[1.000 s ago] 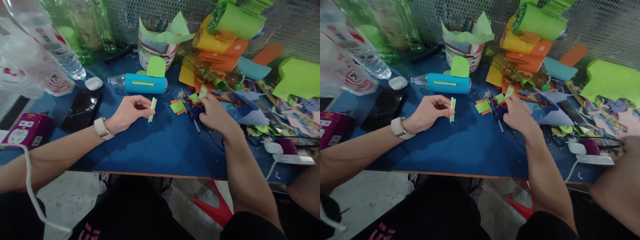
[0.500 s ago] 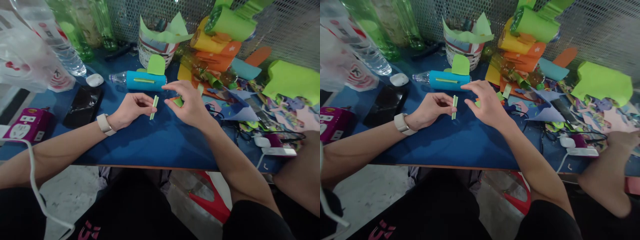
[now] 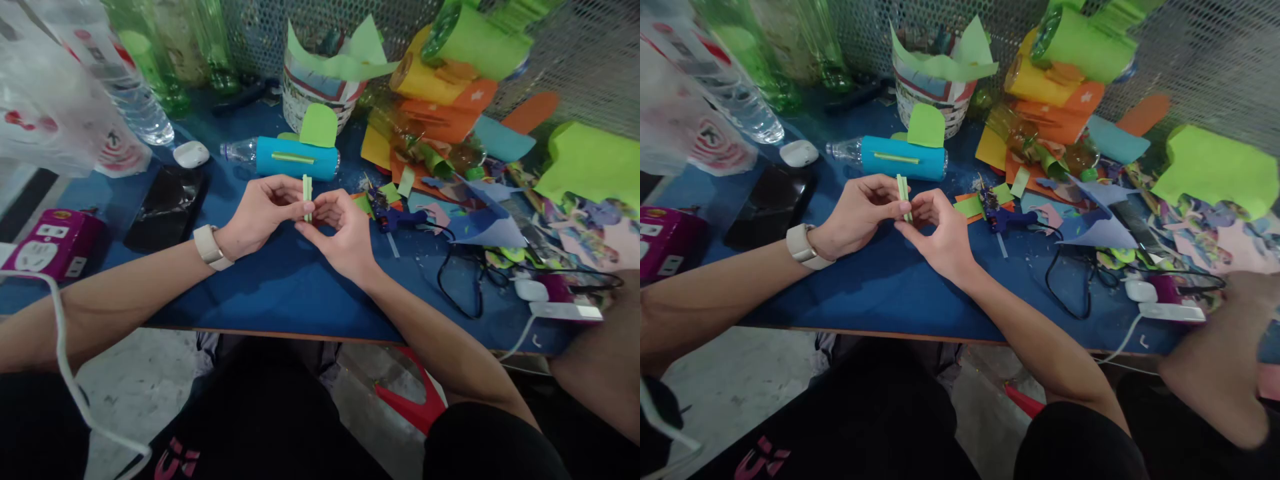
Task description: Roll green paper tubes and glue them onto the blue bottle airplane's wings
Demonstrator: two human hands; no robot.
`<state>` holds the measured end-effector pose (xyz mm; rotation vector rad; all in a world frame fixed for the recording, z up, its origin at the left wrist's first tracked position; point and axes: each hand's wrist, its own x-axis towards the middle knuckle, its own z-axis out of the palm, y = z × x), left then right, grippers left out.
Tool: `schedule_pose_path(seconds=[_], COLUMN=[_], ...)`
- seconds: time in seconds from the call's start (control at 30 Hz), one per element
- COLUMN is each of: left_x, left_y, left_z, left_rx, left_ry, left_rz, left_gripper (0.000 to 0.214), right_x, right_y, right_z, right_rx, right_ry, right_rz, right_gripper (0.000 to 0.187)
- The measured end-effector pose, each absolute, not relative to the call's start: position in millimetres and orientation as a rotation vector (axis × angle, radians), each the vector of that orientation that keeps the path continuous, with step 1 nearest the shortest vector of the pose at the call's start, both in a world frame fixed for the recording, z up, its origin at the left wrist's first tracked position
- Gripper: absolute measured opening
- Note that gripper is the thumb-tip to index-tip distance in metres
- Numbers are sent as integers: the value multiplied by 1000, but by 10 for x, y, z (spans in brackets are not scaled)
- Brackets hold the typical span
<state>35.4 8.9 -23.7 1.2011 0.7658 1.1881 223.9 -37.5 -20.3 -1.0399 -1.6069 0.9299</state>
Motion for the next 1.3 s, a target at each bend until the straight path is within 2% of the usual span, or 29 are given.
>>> schedule_pose_path(seconds=[0.17,0.33,0.47,0.6,0.93,1.13,1.3], left_x=[342,323,313,319,321,322,321], left_y=[96,75,42,23,-21,-71,-92], left_z=[-251,-213,-197,-191,-159,-131,-132], left_rx=[1233,1402,1537,1570,1665,1686,1698], left_ry=[764,838,892,900,926,952,965], left_rz=[1170,1182,1181,1134,1125,1115,1126], left_gripper=[59,61,57,53,32,30,29], right_x=[2320,2463,2499,2514,2520,2509,2510], right_y=[-335,-281,-261,-252,-203,-212,-216], right_z=[-229,-248,-247,-236,-311,-321,-316], right_rx=[-980,-1001,-968,-1005,-1025,-955,-986], right_ry=[-1588,-1543,-1530,-1527,-1413,-1370,-1382], right_rz=[844,838,887,920,1022,1033,1009], right_gripper=[29,34,30,36,46,38,40])
